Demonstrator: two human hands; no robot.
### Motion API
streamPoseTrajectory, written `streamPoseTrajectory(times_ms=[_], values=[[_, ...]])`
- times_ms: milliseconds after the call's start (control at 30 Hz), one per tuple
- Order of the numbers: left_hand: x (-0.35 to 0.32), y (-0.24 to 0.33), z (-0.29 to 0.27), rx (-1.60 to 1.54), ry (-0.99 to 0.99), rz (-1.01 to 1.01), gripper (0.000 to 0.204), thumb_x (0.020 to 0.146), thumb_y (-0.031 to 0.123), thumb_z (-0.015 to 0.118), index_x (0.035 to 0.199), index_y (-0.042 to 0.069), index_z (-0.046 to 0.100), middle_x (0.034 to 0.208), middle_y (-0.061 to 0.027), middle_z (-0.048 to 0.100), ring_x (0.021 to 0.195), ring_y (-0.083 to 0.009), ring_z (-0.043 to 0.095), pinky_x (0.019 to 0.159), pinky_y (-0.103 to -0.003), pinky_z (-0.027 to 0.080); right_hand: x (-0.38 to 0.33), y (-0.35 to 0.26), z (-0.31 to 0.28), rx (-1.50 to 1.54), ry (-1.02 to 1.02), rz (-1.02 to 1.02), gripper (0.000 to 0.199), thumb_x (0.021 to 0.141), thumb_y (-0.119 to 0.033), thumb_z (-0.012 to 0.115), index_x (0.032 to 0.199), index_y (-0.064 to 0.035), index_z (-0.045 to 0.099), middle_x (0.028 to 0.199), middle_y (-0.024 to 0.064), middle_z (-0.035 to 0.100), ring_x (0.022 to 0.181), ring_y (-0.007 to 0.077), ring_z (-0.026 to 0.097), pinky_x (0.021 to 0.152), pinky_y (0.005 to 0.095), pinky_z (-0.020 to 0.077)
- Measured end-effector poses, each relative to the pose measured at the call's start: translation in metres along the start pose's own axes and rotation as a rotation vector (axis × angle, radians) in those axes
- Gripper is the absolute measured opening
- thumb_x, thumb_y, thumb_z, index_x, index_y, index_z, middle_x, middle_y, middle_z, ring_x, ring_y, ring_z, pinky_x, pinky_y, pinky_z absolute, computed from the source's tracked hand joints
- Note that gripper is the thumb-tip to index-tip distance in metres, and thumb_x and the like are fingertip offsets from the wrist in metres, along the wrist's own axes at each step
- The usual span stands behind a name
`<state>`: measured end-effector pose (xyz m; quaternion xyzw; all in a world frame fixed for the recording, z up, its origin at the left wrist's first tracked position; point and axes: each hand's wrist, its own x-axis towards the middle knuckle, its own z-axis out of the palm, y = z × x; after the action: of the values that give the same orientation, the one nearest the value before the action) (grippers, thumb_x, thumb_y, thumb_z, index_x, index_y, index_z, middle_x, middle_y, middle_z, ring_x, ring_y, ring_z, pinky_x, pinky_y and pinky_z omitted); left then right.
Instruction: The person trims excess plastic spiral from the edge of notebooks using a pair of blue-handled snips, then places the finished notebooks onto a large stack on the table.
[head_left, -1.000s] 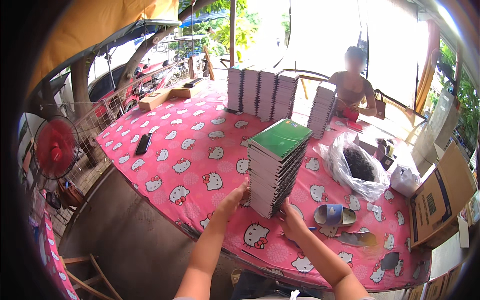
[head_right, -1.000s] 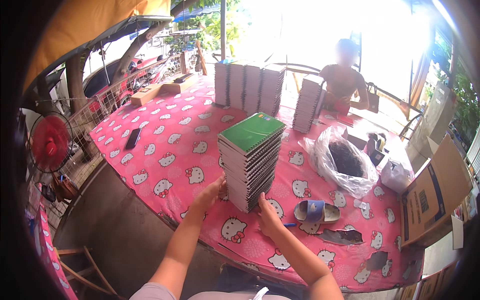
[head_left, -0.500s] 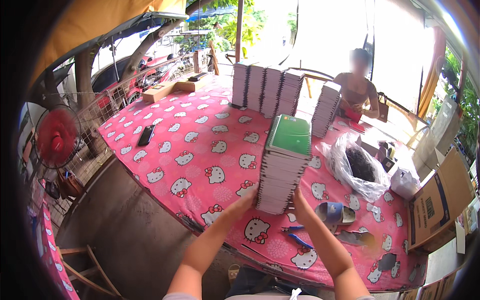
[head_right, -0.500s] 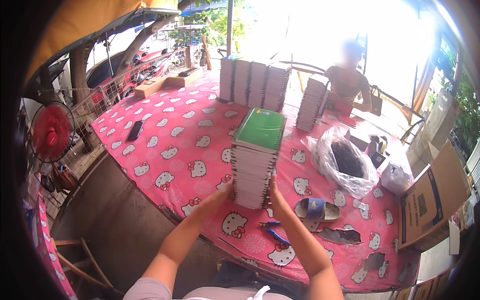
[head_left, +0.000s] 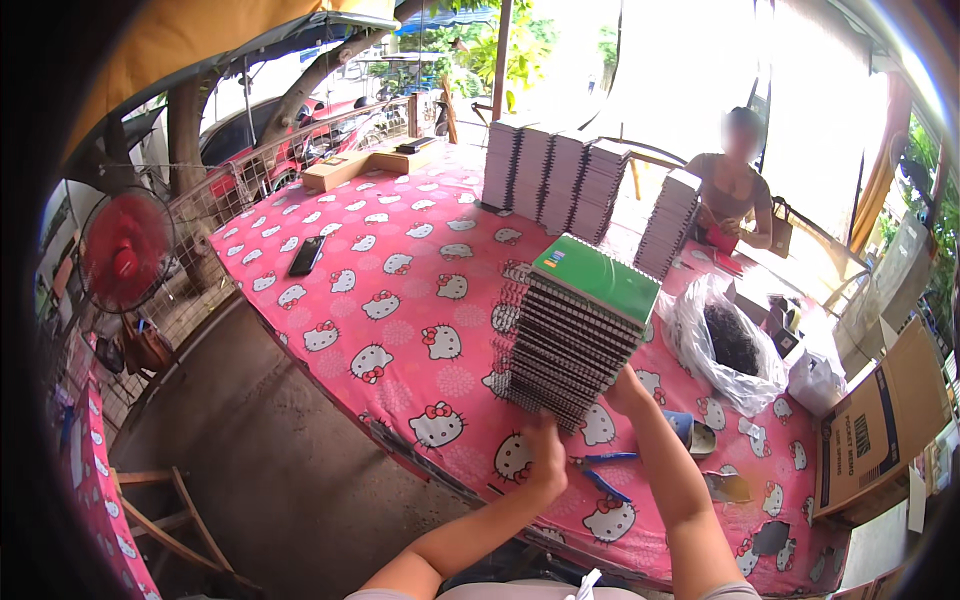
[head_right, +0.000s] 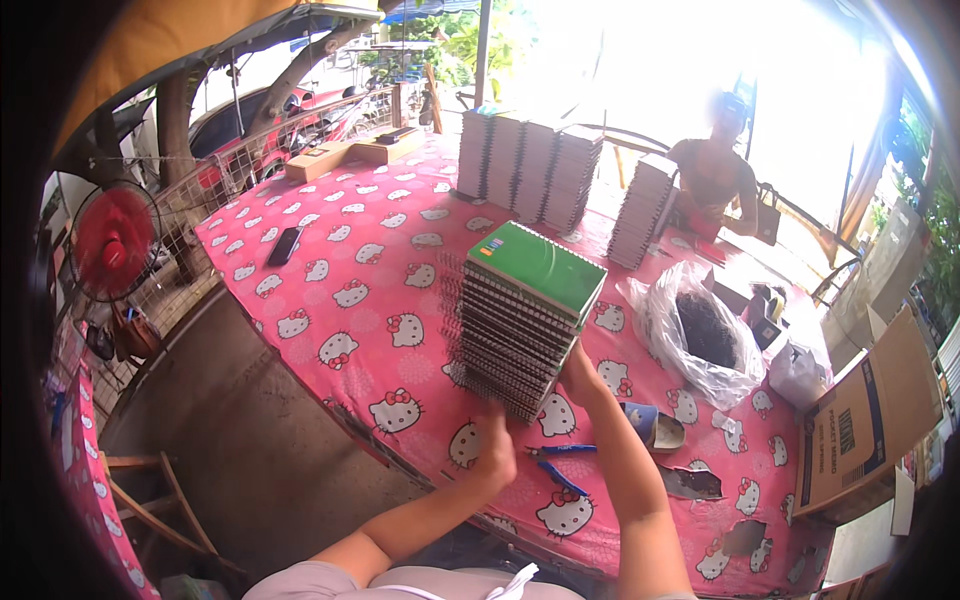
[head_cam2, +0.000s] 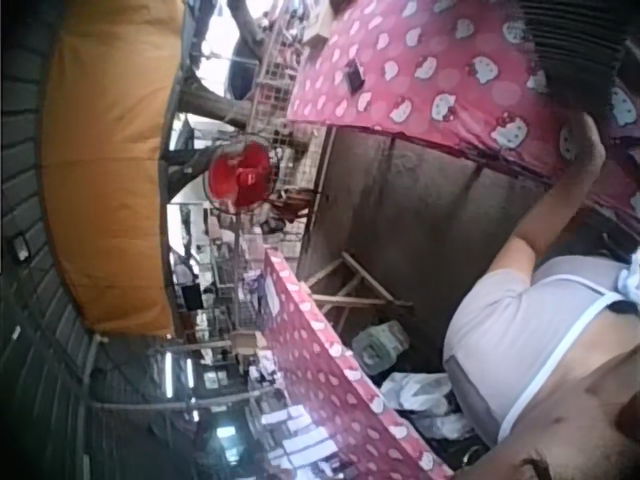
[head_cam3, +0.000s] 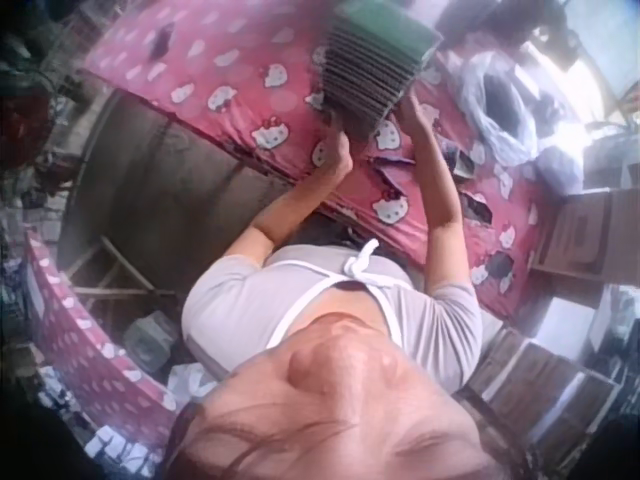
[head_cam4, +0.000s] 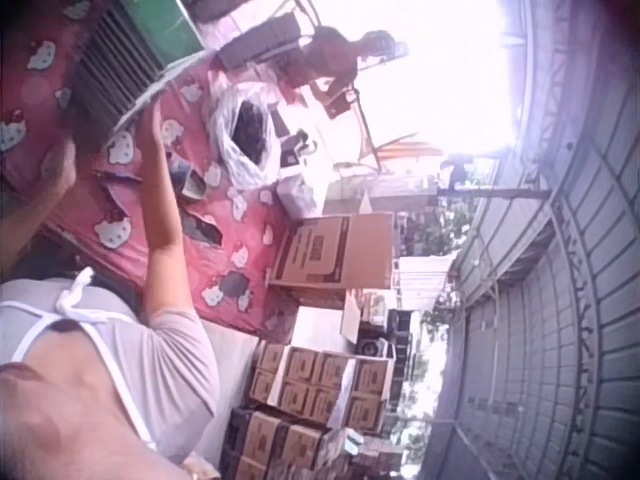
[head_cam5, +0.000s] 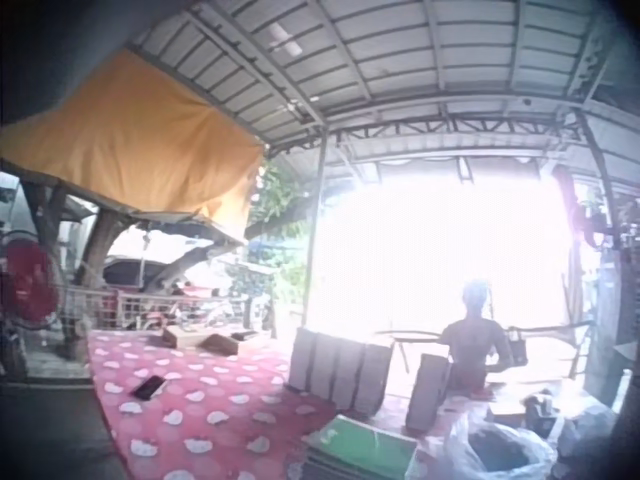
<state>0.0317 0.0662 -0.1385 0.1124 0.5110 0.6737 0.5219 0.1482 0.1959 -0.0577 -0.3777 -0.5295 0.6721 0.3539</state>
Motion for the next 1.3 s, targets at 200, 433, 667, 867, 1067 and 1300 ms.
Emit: streamPoseTrajectory(times_ms=[200,433,667,867,1067,1300], values=[[0.071,0.136,-0.007,0.14,0.205,0.395,0.051,0.1,0.036,0.043,0.134,0.0,0.037,0.13,-0.0155,0.048,0.124,-0.0259,0.043,0.103,-0.037,0.035,-0.074,0.008,0.013,0.129,0.351,0.202,0.103,0.082,-0.082,0.017,0.148,-0.003,0.025,0.149,0.017,0.033,0.135,0.0317,0.031,0.111,0.0454,0.0228],[0.142,0.141,-0.045,0.273,-0.71,-0.095,0.036,0.098,0.037,0.044,0.116,0.01,0.061,0.103,-0.0028,0.068,0.096,-0.0151,0.062,0.087,-0.033,0.047,-0.074,0.013,0.068,0.219,0.25,0.102,0.104,0.081,-0.083,0.016,0.149,-0.0052,0.021,0.15,0.0138,0.033,0.138,0.0302,0.029,0.112,0.0421,0.0239],[0.026,0.121,-0.033,0.492,-0.677,-0.035,0.062,0.099,0.047,0.036,0.145,0.006,0.03,0.145,-0.0073,0.04,0.132,-0.0199,0.038,0.109,-0.035,0.03,-0.037,0.02,0.025,0.203,0.201,-0.045,0.095,0.085,-0.079,0.02,0.153,-0.0133,0.01,0.159,0.0061,0.013,0.145,0.0274,0.014,0.117,0.0419,0.0105],[0.015,0.011,-0.032,-0.026,-0.5,0.167,0.084,0.099,0.042,0.044,0.151,0.007,-0.012,0.159,-0.0102,0.005,0.145,-0.0219,0.01,0.117,-0.034,0.009,0.001,0.011,-0.001,0.191,-0.05,-0.002,0.102,0.083,-0.082,0.014,0.153,-0.0077,0.006,0.158,0.0102,0.013,0.145,0.0289,0.013,0.117,0.0421,0.0115],[-0.018,0.097,-0.016,-0.281,-0.36,0.022,0.086,0.097,0.042,0.049,0.151,0.007,-0.008,0.158,-0.0099,0.009,0.145,-0.0205,0.011,0.117,-0.041,0.008,-0.015,0.013,-0.004,-0.195,0.287,-0.345,0.094,0.09,-0.073,0.02,0.148,-0.0007,0.022,0.154,0.0164,0.023,0.142,0.0306,0.02,0.115,0.0419,0.0164],[0.026,0.243,0.038,0.047,-0.645,0.633,0.072,0.099,0.057,0.018,0.15,0.005,0.024,0.155,-0.0126,0.026,0.142,-0.0264,0.024,0.115,-0.044,0.02,-0.068,-0.08,0.066,-0.76,0.521,-1.184,0.086,0.093,-0.065,0.033,0.146,0.0018,0.027,0.152,0.0269,0.022,0.143,0.0387,0.016,0.114,0.0509,0.0123]])
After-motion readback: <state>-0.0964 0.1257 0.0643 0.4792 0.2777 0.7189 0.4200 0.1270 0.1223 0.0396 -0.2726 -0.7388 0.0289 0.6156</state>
